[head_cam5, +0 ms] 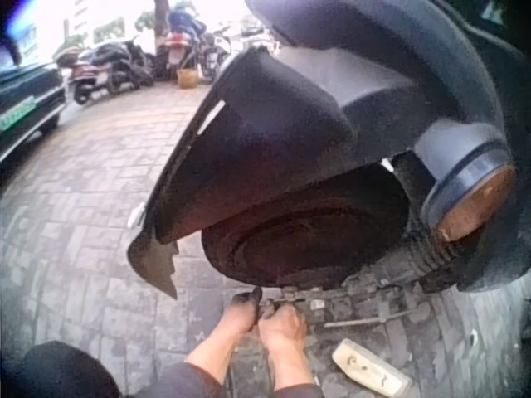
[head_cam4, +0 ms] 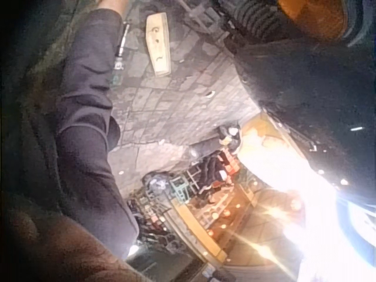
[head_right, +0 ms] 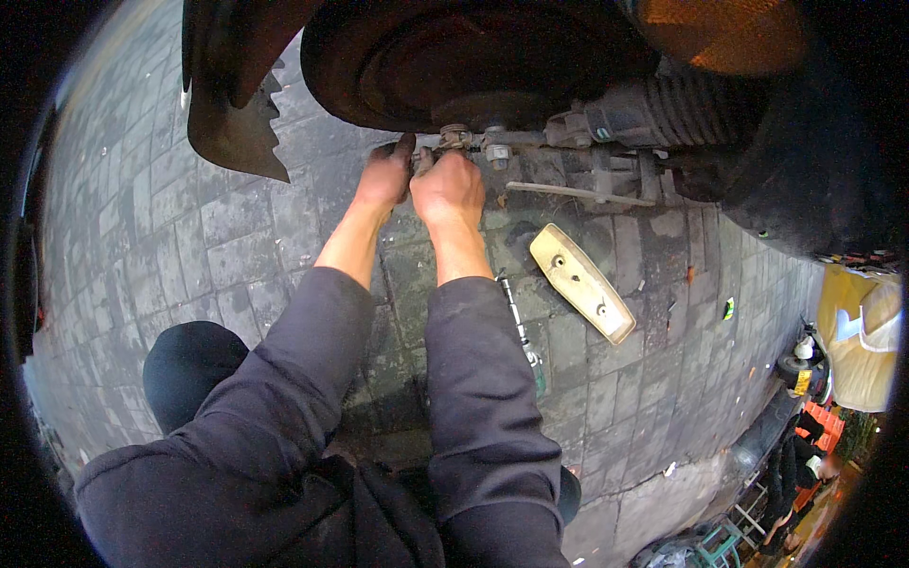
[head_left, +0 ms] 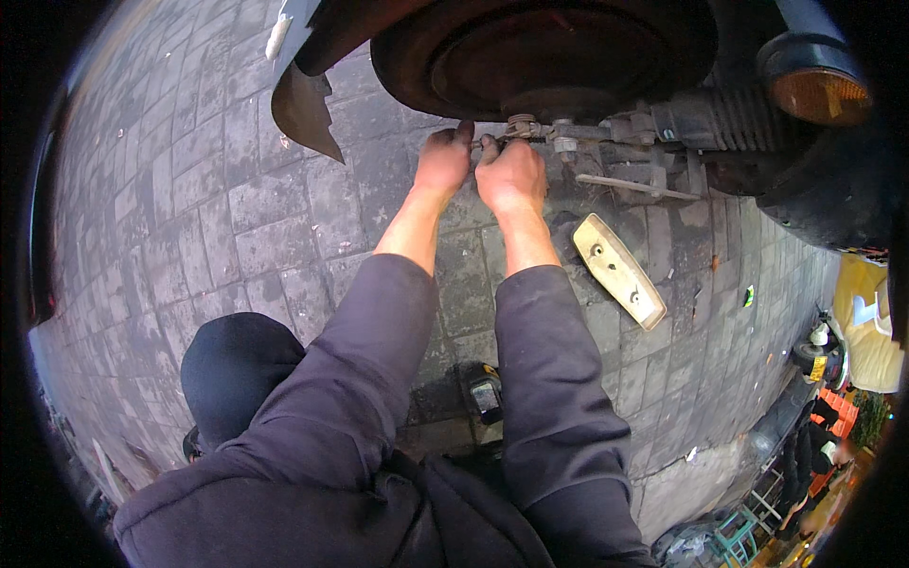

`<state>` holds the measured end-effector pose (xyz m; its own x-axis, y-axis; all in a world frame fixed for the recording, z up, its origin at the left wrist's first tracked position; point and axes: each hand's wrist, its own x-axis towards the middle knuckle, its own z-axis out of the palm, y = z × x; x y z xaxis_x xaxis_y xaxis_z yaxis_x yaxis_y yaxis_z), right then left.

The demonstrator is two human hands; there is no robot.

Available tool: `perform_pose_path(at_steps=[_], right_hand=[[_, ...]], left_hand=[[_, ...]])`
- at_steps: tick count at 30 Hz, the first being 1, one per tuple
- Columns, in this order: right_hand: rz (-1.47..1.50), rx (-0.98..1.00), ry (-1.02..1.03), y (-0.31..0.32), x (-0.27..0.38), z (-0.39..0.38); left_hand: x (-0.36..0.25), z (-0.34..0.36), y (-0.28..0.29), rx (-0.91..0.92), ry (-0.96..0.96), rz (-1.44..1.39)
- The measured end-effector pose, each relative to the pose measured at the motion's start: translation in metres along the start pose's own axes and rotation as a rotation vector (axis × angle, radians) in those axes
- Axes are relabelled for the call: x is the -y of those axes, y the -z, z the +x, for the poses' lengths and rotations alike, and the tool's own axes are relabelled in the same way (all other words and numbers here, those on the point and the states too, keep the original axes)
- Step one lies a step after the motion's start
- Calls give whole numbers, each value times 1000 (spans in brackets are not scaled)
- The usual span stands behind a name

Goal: The person uses a cordless impact driver to remove and reinstall a rear mudguard and brake assembly on a blue scooter. They walk to a tool rack to retrieve a socket, return to the scooter, and continue fastening the components.

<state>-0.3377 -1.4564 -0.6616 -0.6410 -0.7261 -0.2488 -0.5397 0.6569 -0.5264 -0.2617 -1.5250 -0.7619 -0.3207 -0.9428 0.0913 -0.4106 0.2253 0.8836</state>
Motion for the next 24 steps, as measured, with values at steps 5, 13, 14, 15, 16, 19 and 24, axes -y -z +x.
perform_pose_path(at_steps=[5, 13, 14, 15, 16, 19, 24], right_hand=[[-23, -16, 7, -2, -2, 2], [-23, -15, 38, -3, -6, 5], [-18, -29, 41, -3, -6, 5], [-17, -25, 31, -3, -6, 5], [-19, -20, 28, -2, -6, 4], [-23, 23, 4, 0, -5, 3], [-45, 20, 19, 2, -3, 4]], left_hand=[[-6, -2, 7, 203, 467, -347], [-36, -5, 20, 151, 252, -183], [-35, -4, 21, 184, 351, -290], [-33, -9, 24, 253, 526, -505], [-30, -13, 24, 342, 739, -713], [-19, -17, 19, 302, 659, -591], [-11, 0, -1, -32, 36, 20]])
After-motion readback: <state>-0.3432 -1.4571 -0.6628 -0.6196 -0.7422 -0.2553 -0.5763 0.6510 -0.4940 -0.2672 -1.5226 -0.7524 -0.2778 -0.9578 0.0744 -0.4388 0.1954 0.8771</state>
